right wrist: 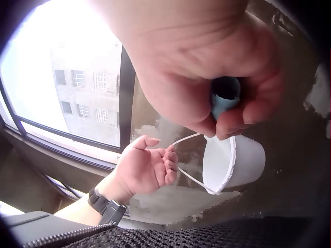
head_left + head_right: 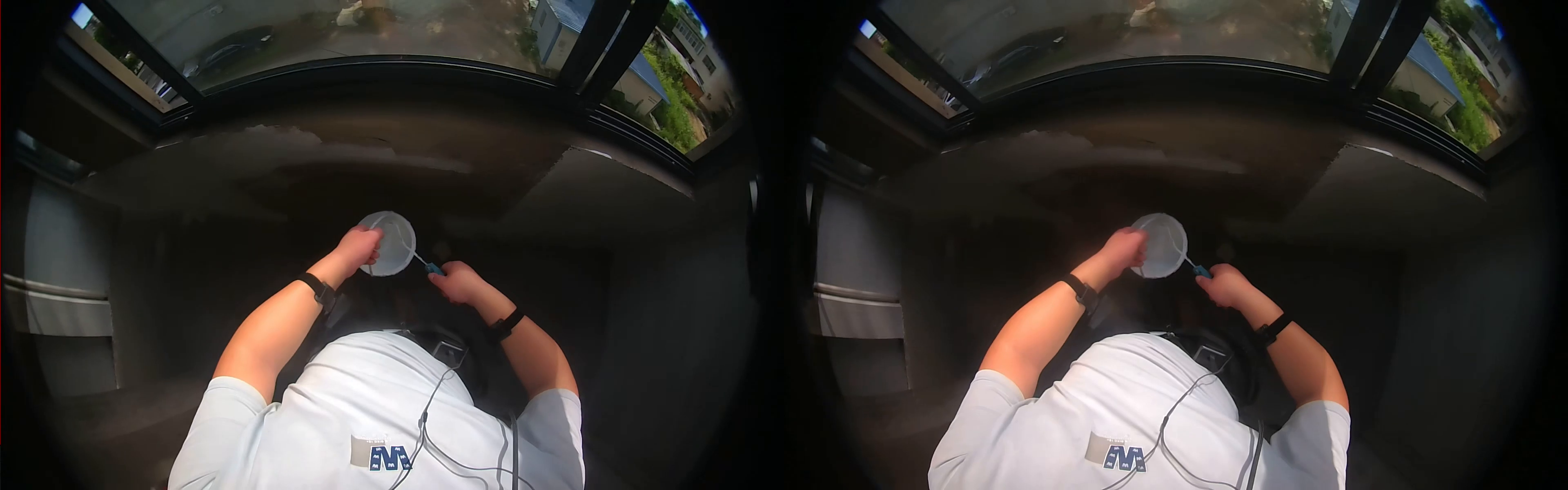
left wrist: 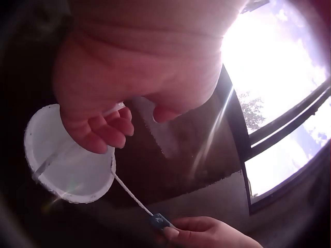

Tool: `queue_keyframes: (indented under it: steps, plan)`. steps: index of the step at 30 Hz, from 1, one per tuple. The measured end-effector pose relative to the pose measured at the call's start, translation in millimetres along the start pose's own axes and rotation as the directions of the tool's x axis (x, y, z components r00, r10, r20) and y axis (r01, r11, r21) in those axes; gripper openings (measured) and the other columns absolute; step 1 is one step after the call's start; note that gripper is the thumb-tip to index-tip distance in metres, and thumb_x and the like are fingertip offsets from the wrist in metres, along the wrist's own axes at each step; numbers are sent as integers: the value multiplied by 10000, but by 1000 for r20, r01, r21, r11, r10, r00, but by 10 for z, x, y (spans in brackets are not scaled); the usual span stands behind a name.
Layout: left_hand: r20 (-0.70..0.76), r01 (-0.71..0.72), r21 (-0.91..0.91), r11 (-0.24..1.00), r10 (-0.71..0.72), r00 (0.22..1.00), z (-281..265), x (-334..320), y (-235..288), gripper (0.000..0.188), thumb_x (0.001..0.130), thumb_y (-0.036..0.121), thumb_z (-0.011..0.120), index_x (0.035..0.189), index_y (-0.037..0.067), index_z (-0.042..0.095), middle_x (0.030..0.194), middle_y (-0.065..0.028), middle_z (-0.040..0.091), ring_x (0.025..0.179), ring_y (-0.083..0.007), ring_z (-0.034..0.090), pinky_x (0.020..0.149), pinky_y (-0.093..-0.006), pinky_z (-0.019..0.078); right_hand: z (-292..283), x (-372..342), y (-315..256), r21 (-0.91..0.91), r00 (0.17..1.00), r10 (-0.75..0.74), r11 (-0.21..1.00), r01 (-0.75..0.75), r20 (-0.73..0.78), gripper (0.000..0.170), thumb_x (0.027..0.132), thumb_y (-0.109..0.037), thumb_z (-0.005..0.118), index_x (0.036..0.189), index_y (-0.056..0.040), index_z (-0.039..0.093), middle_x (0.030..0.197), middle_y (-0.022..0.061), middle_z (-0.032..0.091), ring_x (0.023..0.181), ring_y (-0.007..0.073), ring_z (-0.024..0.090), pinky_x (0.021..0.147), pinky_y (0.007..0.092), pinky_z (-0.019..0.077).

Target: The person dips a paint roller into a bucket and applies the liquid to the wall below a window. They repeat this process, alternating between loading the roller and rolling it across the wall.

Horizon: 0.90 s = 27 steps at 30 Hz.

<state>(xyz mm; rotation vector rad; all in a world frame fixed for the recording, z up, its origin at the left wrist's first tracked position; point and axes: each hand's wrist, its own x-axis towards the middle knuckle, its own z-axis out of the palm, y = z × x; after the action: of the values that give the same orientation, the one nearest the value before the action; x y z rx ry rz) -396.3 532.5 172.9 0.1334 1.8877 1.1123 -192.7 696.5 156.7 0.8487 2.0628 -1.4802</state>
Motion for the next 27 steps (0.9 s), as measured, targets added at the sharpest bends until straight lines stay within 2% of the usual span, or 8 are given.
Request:
queue_keyframes:
  steps: [3,7,10,12,17,21,23,27]
  plan:
    - [-32,32,-21,999,-33,999,-134,12,5,289,868,281,561,990,20,569,884,-86,569,754,-194,570,654,-341,506,-58,-37,-4,-41,991,-125,992,123,-49,321,906,-301,587,849,13,625,652,90,620,562,195,609,530,343,488]
    - [-129,65,-154,986,-85,988,-417,-72,10,278,880,286,557,991,31,566,898,-72,552,768,-185,544,667,-347,490,-134,-131,-253,-32,989,-140,990,138,-47,277,906,-267,606,898,10,624,685,75,629,576,162,603,547,307,492]
    - [-181,68,-236,969,-112,977,-693,-125,-25,252,885,273,547,997,48,562,890,-58,529,754,-177,515,683,-355,477,-204,-183,-488,-96,958,-258,964,247,-124,251,909,-245,601,914,5,623,698,73,635,607,166,613,572,310,492]
    - [-252,85,-334,939,-176,952,-928,-139,-86,234,891,271,538,1002,66,557,899,-53,511,759,-178,502,713,-367,475,-303,-235,-728,-176,921,-332,938,299,-205,248,905,-249,608,887,-1,616,706,96,641,664,217,637,628,345,492]
    - [-410,29,-493,870,-262,874,-1528,-304,-378,224,904,292,523,984,84,555,870,-37,488,735,-168,489,691,-355,478,-433,-153,-1027,-109,853,-412,911,399,-321,225,912,-220,605,954,1,598,709,89,636,671,203,631,630,330,488]
    - [-518,-36,-593,804,-347,782,-2072,-416,-963,259,897,319,519,968,73,555,815,-21,484,684,-158,495,616,-339,486,-477,-173,-1198,-115,828,-449,892,437,-336,210,911,-196,605,972,3,591,720,87,636,662,198,623,624,333,487]
    - [-557,-47,-638,768,-419,717,-2270,-557,-1269,272,894,333,515,971,75,554,811,-23,484,682,-158,500,605,-337,488,-453,-220,-1288,-63,878,-355,933,354,-322,204,910,-183,604,983,6,584,730,93,636,665,194,623,622,334,486]
    - [-578,-67,-721,690,-545,607,-2570,-894,-2094,317,884,381,521,983,81,550,824,-32,493,685,-162,511,600,-324,488,-344,-21,-1243,-200,835,-415,909,365,-362,215,910,-196,604,980,6,581,731,118,630,666,235,623,623,347,482]
